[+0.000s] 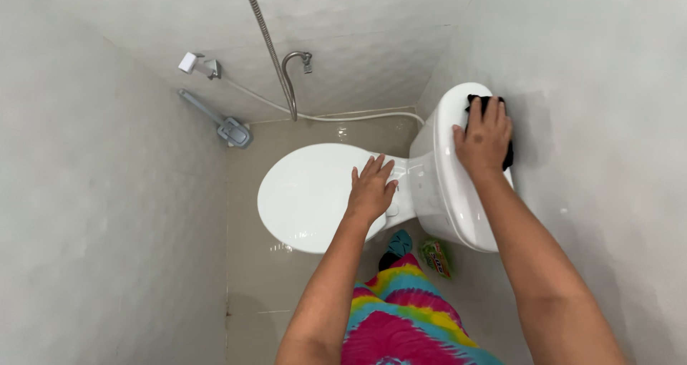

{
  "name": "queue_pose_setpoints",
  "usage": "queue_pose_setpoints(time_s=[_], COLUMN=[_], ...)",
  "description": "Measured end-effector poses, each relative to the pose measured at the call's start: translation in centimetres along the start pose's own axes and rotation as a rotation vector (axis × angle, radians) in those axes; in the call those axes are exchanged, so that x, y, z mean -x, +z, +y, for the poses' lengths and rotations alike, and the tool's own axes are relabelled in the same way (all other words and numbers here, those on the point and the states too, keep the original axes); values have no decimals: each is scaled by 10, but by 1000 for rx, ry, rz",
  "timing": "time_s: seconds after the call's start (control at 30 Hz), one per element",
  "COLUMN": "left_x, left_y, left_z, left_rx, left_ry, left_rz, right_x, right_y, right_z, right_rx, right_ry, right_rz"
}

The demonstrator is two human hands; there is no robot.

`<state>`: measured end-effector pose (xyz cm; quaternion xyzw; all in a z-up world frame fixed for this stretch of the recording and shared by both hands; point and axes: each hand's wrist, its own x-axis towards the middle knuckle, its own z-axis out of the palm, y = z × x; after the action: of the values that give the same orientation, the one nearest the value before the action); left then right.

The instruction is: The person cleans the surfaces of a toilet using a cloth, including the lid, seat, and water tank, and applies a cleaning spray to the exterior of the tank and the wall.

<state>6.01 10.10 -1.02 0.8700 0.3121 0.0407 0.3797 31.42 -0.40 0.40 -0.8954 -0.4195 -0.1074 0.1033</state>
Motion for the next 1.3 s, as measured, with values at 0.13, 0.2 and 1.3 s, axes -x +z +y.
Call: queue_pose_setpoints(time_s=[0.13,0.2,1.3], left_x=[26,44,96], left_y=[-15,-24,117], left_z=[-26,-45,-433], left_rx=[26,44,859], left_ry=[-49,-90,-1058], left_rz=[48,69,444], right_x=[31,53,207], right_y=[2,13,312], right_z=[-64,-96,-234], right_rx=[-90,-146,-234], right_ry=[-198,-238,-372], right_rz=[32,-32,-710])
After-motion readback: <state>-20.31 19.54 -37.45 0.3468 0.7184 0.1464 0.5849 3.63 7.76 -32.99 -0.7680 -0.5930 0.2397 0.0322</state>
